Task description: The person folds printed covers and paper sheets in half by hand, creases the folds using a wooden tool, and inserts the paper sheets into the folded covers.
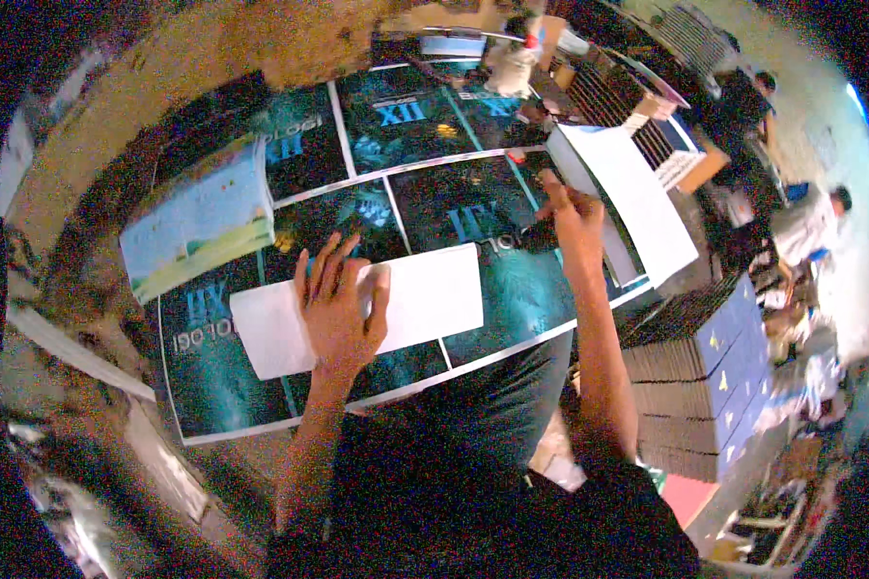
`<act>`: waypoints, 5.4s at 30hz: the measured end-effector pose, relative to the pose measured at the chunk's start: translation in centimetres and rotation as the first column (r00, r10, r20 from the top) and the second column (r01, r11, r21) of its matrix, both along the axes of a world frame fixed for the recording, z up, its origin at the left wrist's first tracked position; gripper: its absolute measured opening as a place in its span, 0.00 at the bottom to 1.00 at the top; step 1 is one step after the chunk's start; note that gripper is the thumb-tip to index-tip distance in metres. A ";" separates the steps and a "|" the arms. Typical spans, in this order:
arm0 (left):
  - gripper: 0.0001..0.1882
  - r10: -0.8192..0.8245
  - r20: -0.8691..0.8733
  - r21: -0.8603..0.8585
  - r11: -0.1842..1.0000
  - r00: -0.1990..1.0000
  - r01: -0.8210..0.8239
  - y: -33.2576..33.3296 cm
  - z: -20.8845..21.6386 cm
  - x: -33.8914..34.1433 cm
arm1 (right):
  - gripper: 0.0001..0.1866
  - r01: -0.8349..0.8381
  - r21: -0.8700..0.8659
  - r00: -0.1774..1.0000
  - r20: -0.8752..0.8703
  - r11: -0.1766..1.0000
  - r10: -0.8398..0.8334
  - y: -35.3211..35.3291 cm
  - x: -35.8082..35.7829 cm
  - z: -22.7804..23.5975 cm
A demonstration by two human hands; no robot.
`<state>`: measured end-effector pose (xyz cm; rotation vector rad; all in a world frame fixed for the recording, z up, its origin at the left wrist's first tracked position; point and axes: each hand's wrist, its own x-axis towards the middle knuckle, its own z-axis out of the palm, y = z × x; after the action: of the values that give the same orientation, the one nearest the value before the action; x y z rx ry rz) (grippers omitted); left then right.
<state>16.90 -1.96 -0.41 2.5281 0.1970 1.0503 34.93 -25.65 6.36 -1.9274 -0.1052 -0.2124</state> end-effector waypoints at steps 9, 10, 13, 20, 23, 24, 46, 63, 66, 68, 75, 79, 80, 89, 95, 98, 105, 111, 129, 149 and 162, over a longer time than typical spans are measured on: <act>0.40 0.114 0.114 0.166 0.977 0.987 -0.132 2.0 5.3 -6.1 | 0.20 0.205 -0.044 0.683 0.722 0.978 -0.110 -1.0 -4.4 -0.1; 0.47 0.139 0.148 0.076 0.986 0.979 -0.151 3.5 5.0 -7.4 | 0.22 -0.003 -0.091 0.737 0.672 0.996 0.064 -1.7 -6.1 0.1; 0.59 0.166 0.162 -0.152 0.978 0.973 -0.142 6.1 3.3 -10.3 | 0.38 -0.425 -0.129 0.803 0.403 0.896 0.439 -3.5 -8.9 -1.9; 0.70 0.195 -0.358 -0.158 0.951 0.913 -0.265 7.9 -1.9 -12.5 | 0.58 -0.580 -0.033 0.814 0.025 0.814 0.581 -3.0 -11.3 -5.9; 0.53 0.128 -0.182 -0.414 0.889 0.975 -0.194 7.2 -1.6 -12.8 | 0.32 -0.616 -0.096 0.787 -0.026 0.782 0.617 -2.9 -11.3 -6.6; 0.53 0.116 -0.184 -0.415 0.891 0.976 -0.184 8.2 -2.6 -13.9 | 0.26 -0.654 -0.146 0.754 -0.040 0.743 0.656 -3.3 -11.3 -6.8; 0.41 -0.030 -0.378 -0.568 0.797 0.925 -0.206 11.0 2.2 -13.9 | 0.32 -0.741 0.339 0.643 0.108 0.580 0.758 -2.8 -12.5 -0.2; 0.40 0.135 -0.692 -0.214 0.900 0.709 -0.380 8.3 -1.3 -8.7 | 0.36 -0.481 -0.163 0.876 -0.050 0.861 0.480 2.0 -7.7 -8.3; 0.38 0.120 -0.580 -0.278 0.900 0.806 -0.334 7.4 0.0 -8.5 | 0.35 -0.391 -0.292 0.917 -0.038 0.873 0.398 2.8 -8.6 -7.3; 0.38 -0.129 -0.470 -0.556 0.812 0.873 -0.180 8.0 0.3 -8.7 | 0.36 -0.435 -0.264 0.893 -0.006 0.861 0.450 2.8 -8.2 -7.8; 0.36 -0.239 -0.384 -0.855 0.458 0.892 -0.246 10.8 -4.3 -7.5 | 0.32 -0.351 -0.411 0.929 -0.043 0.841 0.367 0.5 -10.0 -3.3; 0.34 -0.235 -0.418 -0.858 0.420 0.877 -0.297 10.9 -4.0 -8.0 | 0.29 0.138 -0.388 0.896 0.440 0.911 0.052 -6.3 -8.7 1.0; 0.34 -0.214 -0.429 -0.859 0.397 0.878 -0.323 11.4 -4.0 -8.8 | 0.28 0.225 -0.460 0.903 0.429 0.859 -0.007 -7.8 -7.4 2.2; 0.30 0.181 -0.436 -0.649 0.616 0.882 -0.447 5.7 2.8 -12.1 | 0.26 0.388 -0.598 0.907 0.382 0.701 -0.176 -16.5 -1.7 1.1; 0.28 0.433 -0.129 -0.616 0.670 0.892 -0.414 10.3 7.4 -22.0 | 0.32 0.056 -0.399 0.739 0.634 0.915 0.230 -6.3 -9.2 6.5; 0.27 0.483 -0.094 -0.585 0.681 0.871 -0.441 11.1 8.6 -23.9 | 0.32 -0.230 -0.620 0.652 0.474 0.750 0.591 -3.0 -11.6 5.5; 0.24 0.417 -0.086 -0.605 0.700 0.905 -0.380 11.4 7.6 -23.2 | 0.30 -0.527 -0.786 0.411 0.099 0.325 0.906 0.1 -14.4 -4.9; 0.21 0.217 -0.211 -0.658 0.689 0.953 -0.302 11.6 4.6 -17.6 | 0.27 -0.932 -0.279 0.214 0.097 0.233 0.972 -0.3 -10.9 -6.2; 0.34 -0.021 -0.627 -0.543 0.728 0.779 -0.418 11.5 2.6 -10.1 | 0.47 -0.479 -0.176 0.878 -0.081 0.860 0.472 2.4 -13.8 -4.8; 0.41 -0.027 0.495 -0.582 0.732 0.869 0.354 15.1 -2.8 -16.2 | 0.22 -0.756 0.155 0.654 0.148 0.636 0.742 0.9 -10.0 -1.1; 0.34 0.076 -0.111 -0.663 0.737 0.991 -0.131 10.2 1.0 -13.8 | 0.22 -0.784 0.190 0.621 0.240 0.591 0.747 2.7 -8.9 -3.2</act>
<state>3.08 8.27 0.58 1.9013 0.6276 0.7321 26.02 -22.91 3.17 -1.4182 -0.9484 0.2299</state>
